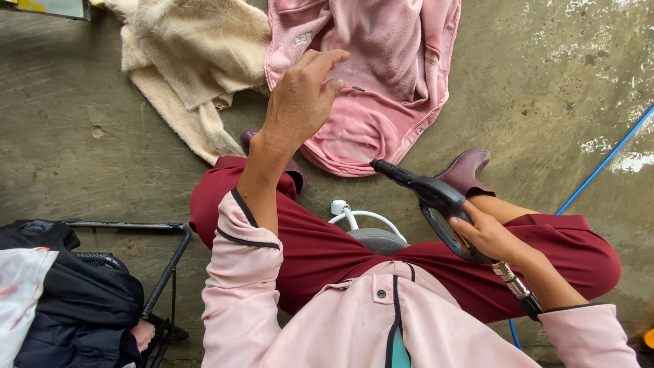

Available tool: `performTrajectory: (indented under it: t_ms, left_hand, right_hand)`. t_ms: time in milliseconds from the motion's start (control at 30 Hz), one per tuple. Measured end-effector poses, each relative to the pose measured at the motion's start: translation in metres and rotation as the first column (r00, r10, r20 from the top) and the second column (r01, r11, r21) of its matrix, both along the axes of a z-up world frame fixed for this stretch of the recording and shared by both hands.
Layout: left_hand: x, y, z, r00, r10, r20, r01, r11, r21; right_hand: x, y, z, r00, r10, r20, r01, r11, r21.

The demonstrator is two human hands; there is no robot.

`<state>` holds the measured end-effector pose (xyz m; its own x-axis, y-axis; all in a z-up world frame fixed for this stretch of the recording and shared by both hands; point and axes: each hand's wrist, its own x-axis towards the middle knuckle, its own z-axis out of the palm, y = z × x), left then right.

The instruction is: A person is using a high-pressure water gun to wash a pink garment spread out on a concrete floor.

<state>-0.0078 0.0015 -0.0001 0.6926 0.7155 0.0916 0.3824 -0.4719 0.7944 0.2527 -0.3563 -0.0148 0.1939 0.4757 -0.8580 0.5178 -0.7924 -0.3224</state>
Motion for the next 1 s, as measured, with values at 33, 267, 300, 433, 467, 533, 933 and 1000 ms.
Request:
performTrajectory:
  t_ms: [33,267,300,433,467,533,933,1000]
  left_hand:
    - [-0.001,0.000,0.002,1.000,-0.001,-0.002,0.001,1.000,-0.001]
    - [-0.004,0.000,0.001,1.000,-0.018,-0.016,0.018,0.999,0.030]
    - [-0.004,0.000,0.003,0.999,-0.013,-0.030,0.013,1.000,0.014]
    - [-0.005,-0.001,0.009,0.997,-0.005,-0.083,0.004,1.000,-0.017]
    - [-0.006,-0.001,0.009,0.997,-0.011,-0.074,0.011,1.000,-0.008]
    - [-0.006,0.000,0.010,0.998,-0.019,-0.065,0.019,1.000,0.001]
    - [-0.006,-0.001,0.013,0.996,-0.021,-0.088,0.021,1.000,0.000]
    - [-0.007,-0.001,0.014,0.994,-0.032,-0.105,0.032,0.999,-0.005]
  right_hand:
    - [-0.002,-0.003,-0.005,1.000,-0.001,-0.002,0.001,1.000,-0.001]
    - [-0.023,0.002,-0.017,0.995,0.027,-0.093,-0.019,0.996,0.086]
    - [-0.027,0.006,-0.015,0.996,0.032,-0.079,-0.027,0.998,0.062]
    - [-0.032,0.012,-0.007,0.993,-0.044,-0.110,0.055,0.994,0.093]
    - [-0.032,0.010,-0.006,0.978,-0.118,-0.172,0.138,0.984,0.109]
    - [-0.029,0.005,-0.009,0.954,-0.190,-0.233,0.222,0.968,0.118]
    - [-0.043,0.022,-0.018,0.980,-0.139,-0.143,0.152,0.985,0.084]
    - [-0.049,0.030,-0.021,0.951,-0.198,-0.237,0.236,0.961,0.145]
